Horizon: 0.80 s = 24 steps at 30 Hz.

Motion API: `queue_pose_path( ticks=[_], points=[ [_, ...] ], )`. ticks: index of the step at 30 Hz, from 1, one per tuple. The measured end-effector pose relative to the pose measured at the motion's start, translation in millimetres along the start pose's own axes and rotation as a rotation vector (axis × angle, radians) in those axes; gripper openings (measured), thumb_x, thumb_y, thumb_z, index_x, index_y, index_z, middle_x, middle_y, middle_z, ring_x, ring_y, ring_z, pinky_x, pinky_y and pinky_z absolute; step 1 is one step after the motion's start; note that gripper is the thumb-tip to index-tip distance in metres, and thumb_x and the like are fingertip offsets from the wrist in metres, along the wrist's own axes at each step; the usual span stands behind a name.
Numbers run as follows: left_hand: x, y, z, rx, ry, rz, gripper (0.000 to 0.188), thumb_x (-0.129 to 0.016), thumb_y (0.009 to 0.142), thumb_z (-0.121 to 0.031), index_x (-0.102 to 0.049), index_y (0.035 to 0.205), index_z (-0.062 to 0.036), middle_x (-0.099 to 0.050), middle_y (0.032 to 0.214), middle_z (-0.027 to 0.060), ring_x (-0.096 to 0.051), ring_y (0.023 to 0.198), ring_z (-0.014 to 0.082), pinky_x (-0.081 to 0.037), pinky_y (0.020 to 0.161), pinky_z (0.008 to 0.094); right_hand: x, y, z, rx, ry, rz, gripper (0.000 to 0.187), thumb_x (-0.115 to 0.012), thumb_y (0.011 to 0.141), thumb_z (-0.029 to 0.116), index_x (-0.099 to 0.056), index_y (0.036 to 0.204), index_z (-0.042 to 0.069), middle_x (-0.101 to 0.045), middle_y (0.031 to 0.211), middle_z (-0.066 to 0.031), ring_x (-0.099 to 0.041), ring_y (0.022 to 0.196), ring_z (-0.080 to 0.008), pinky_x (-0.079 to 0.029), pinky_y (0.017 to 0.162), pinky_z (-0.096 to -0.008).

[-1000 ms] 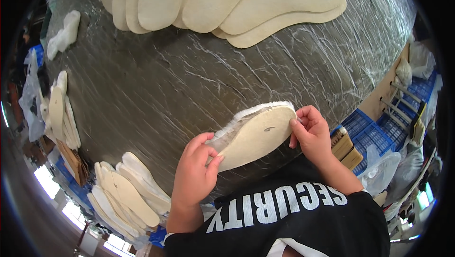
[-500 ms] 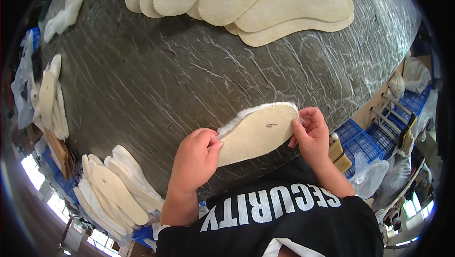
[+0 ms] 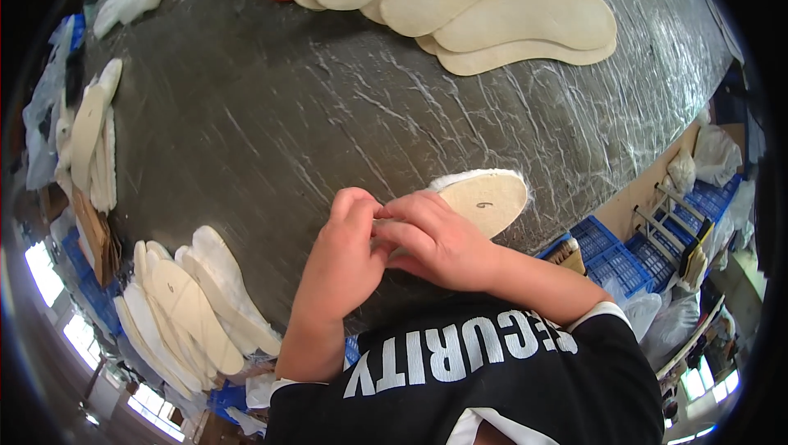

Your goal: Manually assembling or pairing shoe insoles with lining material in a factory setting.

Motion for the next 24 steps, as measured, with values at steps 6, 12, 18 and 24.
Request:
queue_pose_path(
  ticks=[6, 12, 18, 24],
  points=[
    [20, -44, 51, 0.17, -0.186, -0.014, 0.039, -0.065, 0.07, 0.01, -0.05, 0.105, -0.0019, -0.053, 0.102, 0.013, -0.063, 0.083, 0.0258, -0.05, 0.074, 0.0343, -16, 10, 0, 0.041, -0.123, 0.11, 0.045, -0.076, 0.065, 0.009, -0.057, 0.106, 0.005, -0.058, 0.11, -0.0125, -0.057, 0.098, -0.0313, -0.045, 0.086, -0.0423],
    [18, -61, 66, 0.141, -0.87, -0.388, 0.007, -0.057, 0.09, 0.001, -0.056, 0.097, 0.0016, -0.061, 0.09, 0.0059, -0.064, 0.082, 0.0118, -0.052, 0.068, 0.0246, -35, 27, 16, 0.046, -0.112, 0.222, 0.027, -0.074, 0.069, 0.007, -0.06, 0.092, 0.01, -0.058, 0.075, -0.002, -0.058, 0.075, -0.0234, -0.039, 0.076, -0.0377],
    [-8, -80, 116, 0.445, -0.869, -0.277, 0.024, -0.053, 0.096, -0.015, -0.061, 0.108, 0.0045, -0.067, 0.094, 0.0105, -0.065, 0.07, 0.015, -0.051, 0.057, 0.0246, -10, 32, 23, -0.053, 0.024, 0.255, 0.022, -0.071, 0.072, 0.002, -0.056, 0.087, 0.008, -0.06, 0.083, -0.0035, -0.058, 0.079, -0.0231, -0.036, 0.078, -0.036],
    [-22, -75, 101, 0.275, -1.15, -0.185, 0.022, -0.062, 0.092, -0.019, -0.064, 0.098, 0.002, -0.066, 0.084, 0.0057, -0.059, 0.063, 0.0103, -0.045, 0.055, 0.0199, -13, 32, 24, -0.063, -0.006, 0.281, 0.019, -0.07, 0.074, 0.003, -0.056, 0.086, 0.008, -0.059, 0.08, -0.0028, -0.057, 0.075, -0.0222, -0.035, 0.077, -0.0357]
  ],
)
Point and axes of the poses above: each hand's wrist, its own y-axis towards the middle knuckle, its own x-axis out of the back of the hand, z = x × y, the point moved 5 cm from there along y, towards the middle knuckle
